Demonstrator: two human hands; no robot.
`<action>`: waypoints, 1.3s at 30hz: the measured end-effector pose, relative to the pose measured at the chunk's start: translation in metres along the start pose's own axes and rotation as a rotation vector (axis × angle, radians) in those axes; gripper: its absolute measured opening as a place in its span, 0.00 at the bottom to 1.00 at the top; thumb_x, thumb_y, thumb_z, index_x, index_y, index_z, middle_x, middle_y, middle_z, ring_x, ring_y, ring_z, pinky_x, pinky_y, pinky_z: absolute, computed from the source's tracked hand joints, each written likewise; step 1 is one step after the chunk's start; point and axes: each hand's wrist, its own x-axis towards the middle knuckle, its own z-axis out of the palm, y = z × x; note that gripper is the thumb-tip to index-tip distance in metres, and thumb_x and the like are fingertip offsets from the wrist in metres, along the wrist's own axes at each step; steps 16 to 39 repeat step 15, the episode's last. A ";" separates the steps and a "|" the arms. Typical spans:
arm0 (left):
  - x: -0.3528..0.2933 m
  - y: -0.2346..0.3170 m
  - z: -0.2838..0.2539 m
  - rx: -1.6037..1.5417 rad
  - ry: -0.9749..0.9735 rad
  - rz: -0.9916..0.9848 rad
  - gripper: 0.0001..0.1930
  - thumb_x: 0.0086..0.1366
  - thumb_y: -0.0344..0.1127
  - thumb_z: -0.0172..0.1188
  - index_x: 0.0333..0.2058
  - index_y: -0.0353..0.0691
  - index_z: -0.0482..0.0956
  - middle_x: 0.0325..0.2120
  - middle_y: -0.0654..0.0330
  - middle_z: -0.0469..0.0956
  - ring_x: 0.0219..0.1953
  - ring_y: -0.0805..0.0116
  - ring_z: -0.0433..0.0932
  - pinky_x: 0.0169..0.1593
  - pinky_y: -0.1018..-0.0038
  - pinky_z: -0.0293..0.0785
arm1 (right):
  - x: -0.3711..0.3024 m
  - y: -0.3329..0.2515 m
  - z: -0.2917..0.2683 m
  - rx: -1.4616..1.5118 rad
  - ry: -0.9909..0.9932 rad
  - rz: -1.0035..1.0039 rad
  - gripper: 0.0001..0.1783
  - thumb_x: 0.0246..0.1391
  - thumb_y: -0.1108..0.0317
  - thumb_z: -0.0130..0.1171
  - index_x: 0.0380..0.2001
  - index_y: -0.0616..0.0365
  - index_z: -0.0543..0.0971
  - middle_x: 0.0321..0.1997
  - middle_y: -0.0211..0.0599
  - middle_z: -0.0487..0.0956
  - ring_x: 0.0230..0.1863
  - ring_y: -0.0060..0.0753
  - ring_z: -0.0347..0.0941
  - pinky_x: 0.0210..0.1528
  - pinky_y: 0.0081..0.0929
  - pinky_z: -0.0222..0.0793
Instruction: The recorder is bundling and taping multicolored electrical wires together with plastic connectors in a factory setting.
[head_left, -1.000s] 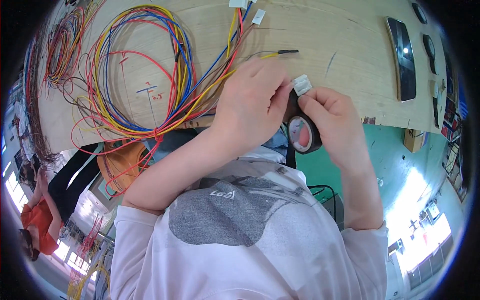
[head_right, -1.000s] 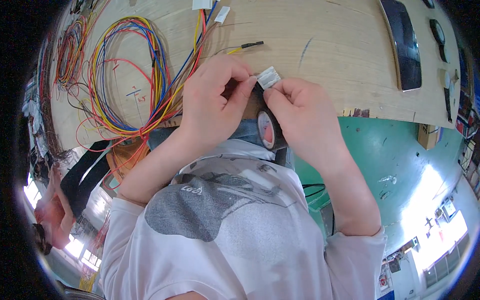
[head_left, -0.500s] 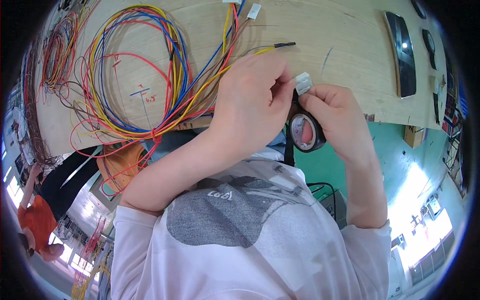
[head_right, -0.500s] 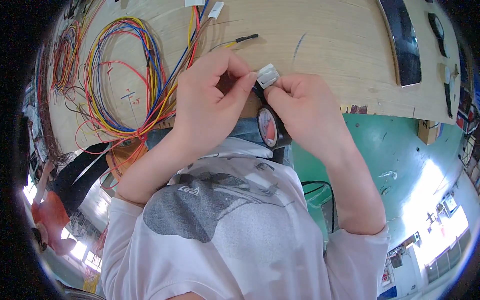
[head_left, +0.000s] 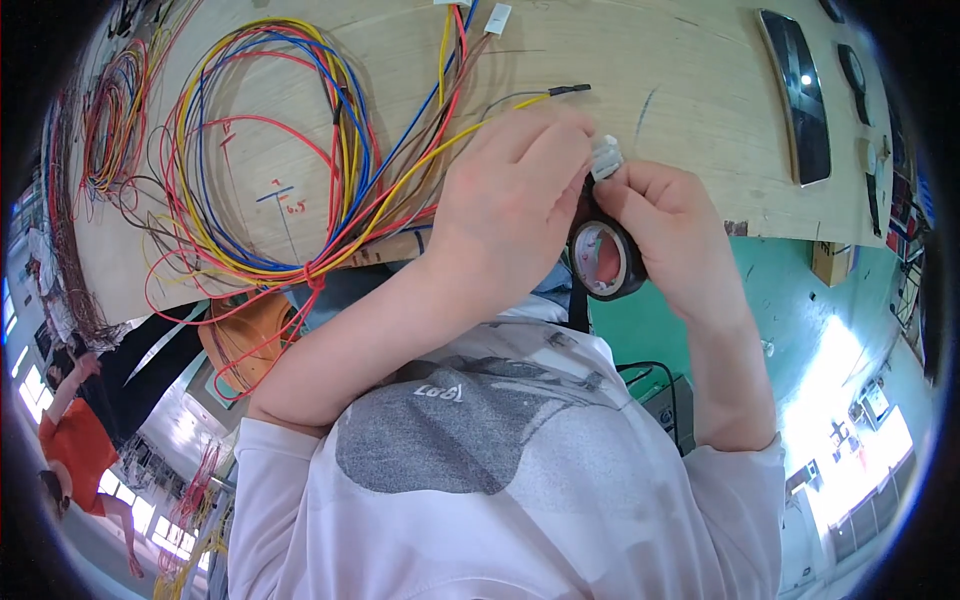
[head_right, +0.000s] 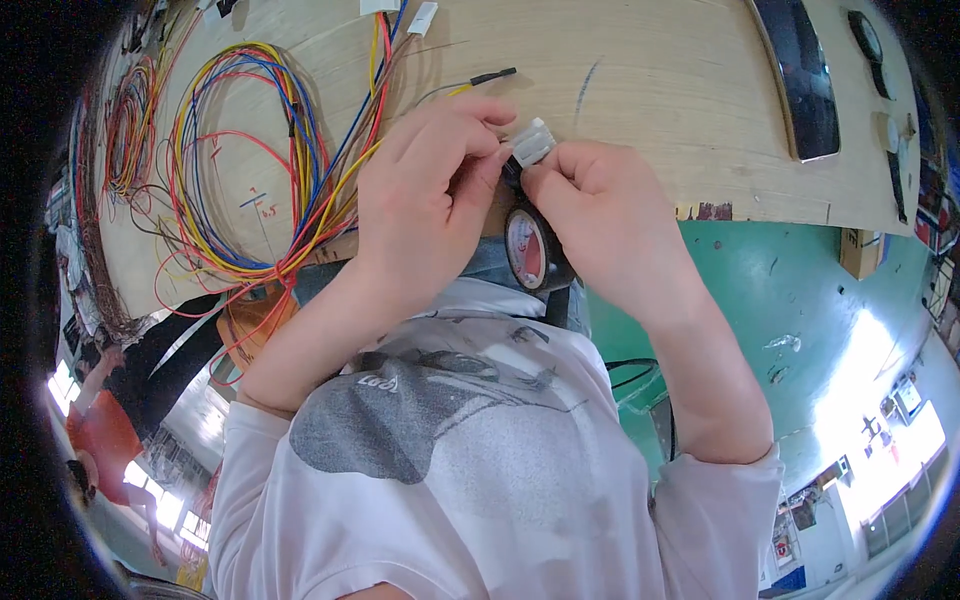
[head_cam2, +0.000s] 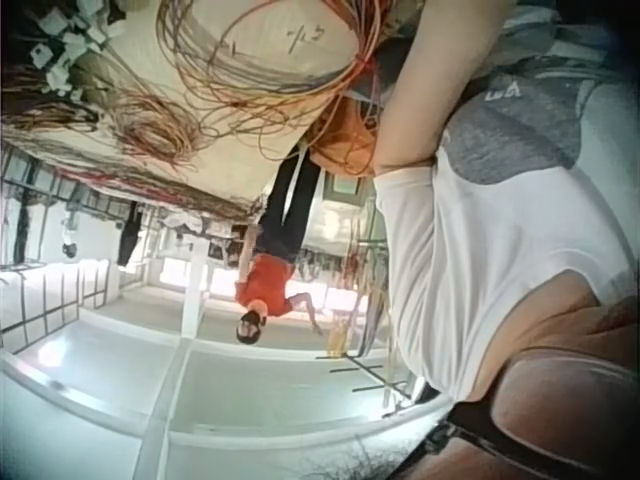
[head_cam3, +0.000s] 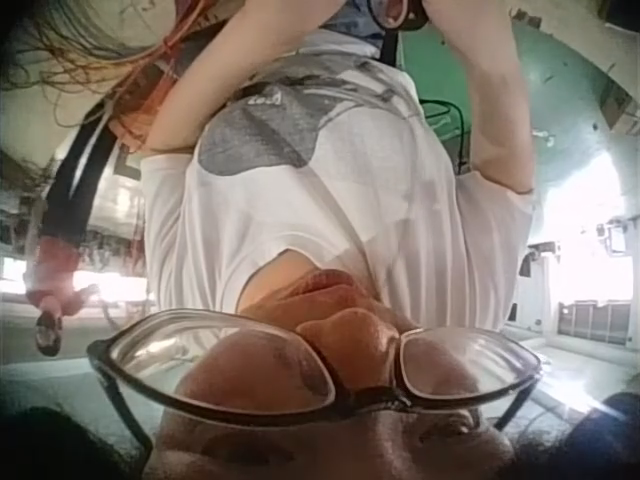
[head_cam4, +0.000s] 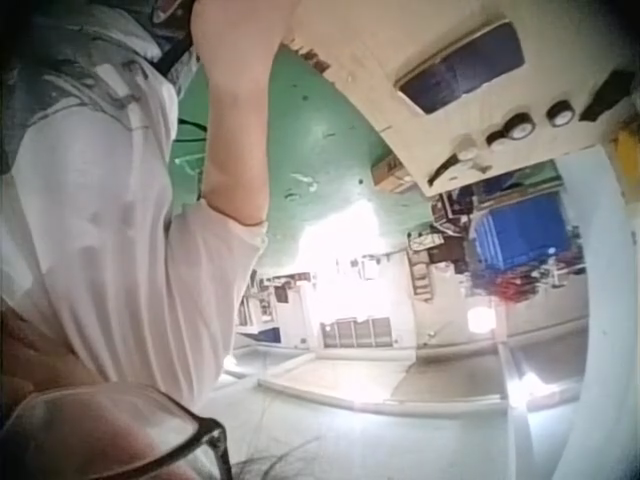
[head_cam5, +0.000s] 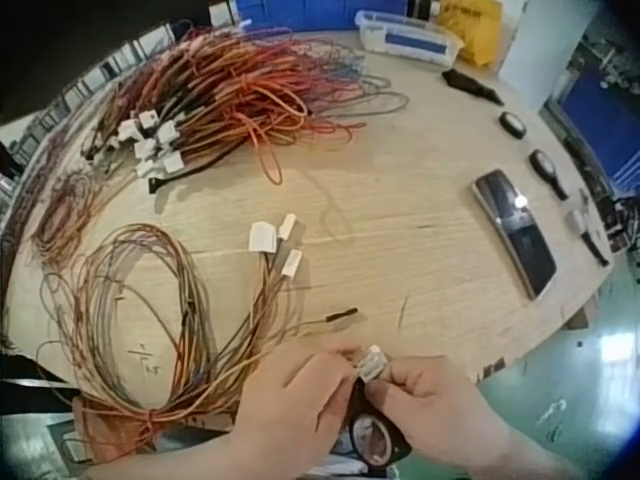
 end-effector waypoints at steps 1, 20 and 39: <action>-0.001 -0.001 0.001 0.000 0.000 0.000 0.05 0.48 0.21 0.55 0.23 0.36 0.69 0.27 0.59 0.74 0.25 0.65 0.71 0.26 0.76 0.67 | 0.000 -0.001 0.000 0.000 0.000 0.000 0.13 0.49 0.66 0.48 0.22 0.67 0.73 0.14 0.29 0.70 0.19 0.14 0.62 0.20 0.18 0.59; 0.006 0.002 0.004 -0.130 -0.006 -0.249 0.05 0.47 0.25 0.54 0.21 0.38 0.66 0.18 0.57 0.71 0.22 0.58 0.71 0.25 0.69 0.65 | -0.004 -0.003 -0.001 0.073 0.020 -0.017 0.09 0.50 0.68 0.48 0.25 0.63 0.74 0.16 0.28 0.72 0.18 0.13 0.66 0.20 0.15 0.61; 0.006 0.002 0.004 -0.130 -0.006 -0.249 0.05 0.47 0.25 0.54 0.21 0.38 0.66 0.18 0.57 0.71 0.22 0.58 0.71 0.25 0.69 0.65 | -0.004 -0.003 -0.001 0.073 0.020 -0.017 0.09 0.50 0.68 0.48 0.25 0.63 0.74 0.16 0.28 0.72 0.18 0.13 0.66 0.20 0.15 0.61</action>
